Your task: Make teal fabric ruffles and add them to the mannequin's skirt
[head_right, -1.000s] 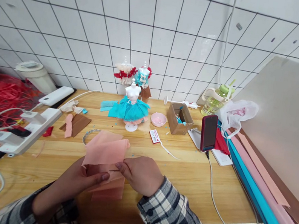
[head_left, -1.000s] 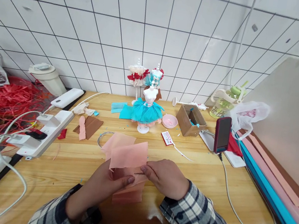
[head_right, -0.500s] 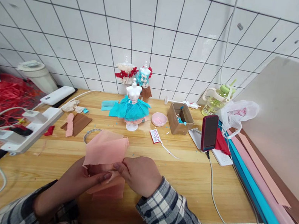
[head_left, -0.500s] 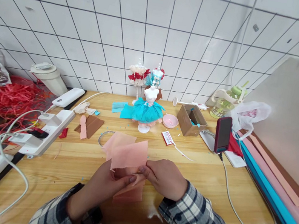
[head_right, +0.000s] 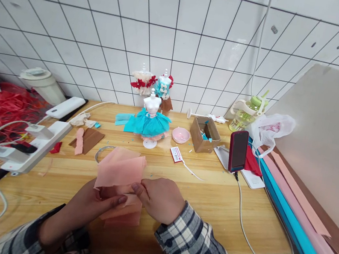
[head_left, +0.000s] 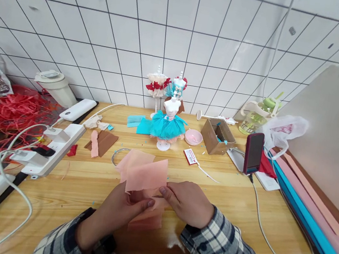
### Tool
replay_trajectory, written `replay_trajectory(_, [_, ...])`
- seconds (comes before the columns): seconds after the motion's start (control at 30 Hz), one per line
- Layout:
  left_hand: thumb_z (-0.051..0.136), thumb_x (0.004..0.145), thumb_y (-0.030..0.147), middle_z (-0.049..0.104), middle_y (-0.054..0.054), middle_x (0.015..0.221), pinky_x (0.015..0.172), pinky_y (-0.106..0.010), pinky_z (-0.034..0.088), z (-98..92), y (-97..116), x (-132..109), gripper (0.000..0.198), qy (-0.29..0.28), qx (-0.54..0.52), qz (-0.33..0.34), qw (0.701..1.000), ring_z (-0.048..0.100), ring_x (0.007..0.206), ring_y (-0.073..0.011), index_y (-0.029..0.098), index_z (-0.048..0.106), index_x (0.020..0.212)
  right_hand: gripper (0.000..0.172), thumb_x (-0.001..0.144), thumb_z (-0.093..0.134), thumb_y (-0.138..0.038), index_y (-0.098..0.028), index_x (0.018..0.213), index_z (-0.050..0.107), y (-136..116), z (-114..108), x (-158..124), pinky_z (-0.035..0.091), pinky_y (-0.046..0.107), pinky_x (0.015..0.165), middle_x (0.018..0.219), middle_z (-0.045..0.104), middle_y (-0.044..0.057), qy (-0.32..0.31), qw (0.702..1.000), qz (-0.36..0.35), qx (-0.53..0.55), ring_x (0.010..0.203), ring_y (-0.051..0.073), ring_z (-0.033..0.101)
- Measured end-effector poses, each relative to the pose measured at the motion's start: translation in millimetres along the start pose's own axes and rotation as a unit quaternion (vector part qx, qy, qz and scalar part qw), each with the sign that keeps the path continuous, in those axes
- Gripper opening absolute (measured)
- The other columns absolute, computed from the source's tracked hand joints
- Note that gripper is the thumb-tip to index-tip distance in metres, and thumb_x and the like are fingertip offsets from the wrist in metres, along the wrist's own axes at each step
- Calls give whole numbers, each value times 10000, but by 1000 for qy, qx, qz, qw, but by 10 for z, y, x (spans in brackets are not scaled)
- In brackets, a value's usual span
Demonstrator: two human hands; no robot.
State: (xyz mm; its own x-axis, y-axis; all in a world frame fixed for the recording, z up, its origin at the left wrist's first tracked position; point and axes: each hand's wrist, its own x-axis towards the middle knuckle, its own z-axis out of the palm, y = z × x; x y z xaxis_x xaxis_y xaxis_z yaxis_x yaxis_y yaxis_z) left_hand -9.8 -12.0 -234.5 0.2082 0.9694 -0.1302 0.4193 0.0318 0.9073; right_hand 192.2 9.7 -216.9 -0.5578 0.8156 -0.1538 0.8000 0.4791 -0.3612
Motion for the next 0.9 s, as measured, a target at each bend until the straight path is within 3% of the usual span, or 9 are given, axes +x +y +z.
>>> replay_trajectory(0.07, [703,708,394,731,-57,1052,823,-357,548,5,-10,1,432,-5,-11,11,1000,669,969,-266,206,644,1092,544,995,160,-467,-225,865,630,-2,1,-3,197,290,541,835,718,39,3,1000,2,2,690,165,623])
replay_trajectory(0.13, [695,713,395,744,-60,999,833,-367,543,12,-14,2,390,-11,-10,7,1000,656,1002,-277,202,662,1050,541,993,169,-473,-231,869,637,-10,7,0,191,291,539,829,718,32,6,1000,-1,8,680,162,619])
replay_trajectory(0.27, [687,713,386,761,-48,890,809,-350,542,23,24,7,295,-26,-4,1,1000,665,967,-274,204,700,945,561,991,170,-477,-222,846,648,-44,19,23,181,294,530,797,716,39,7,1000,-2,4,648,159,609])
replay_trajectory(0.47, [612,766,341,765,-13,834,700,-278,538,35,110,7,199,-105,4,-28,994,684,857,-233,192,727,830,564,980,189,-505,-230,856,665,-72,29,51,185,294,528,795,718,44,3,1000,3,-8,653,164,618])
replay_trajectory(0.57, [636,744,319,767,-11,828,703,-273,534,42,117,6,178,-91,24,-47,994,687,828,-229,179,728,806,553,978,195,-512,-240,866,663,-74,32,52,195,293,529,804,719,36,5,1000,0,-11,664,167,626])
replay_trajectory(0.73, [612,769,305,764,-17,865,748,-291,532,59,77,-1,174,-107,-2,-24,994,690,841,-229,186,716,842,567,986,178,-487,-221,841,657,-98,34,37,196,290,522,805,714,36,-4,1000,-9,-15,668,162,629])
replay_trajectory(0.9, [698,686,386,730,-79,938,769,-376,522,87,-46,-14,338,-10,69,-42,997,670,874,-283,163,651,934,567,985,188,-492,-217,829,658,-111,57,44,197,290,526,786,710,36,-5,1000,-7,-22,664,162,620])
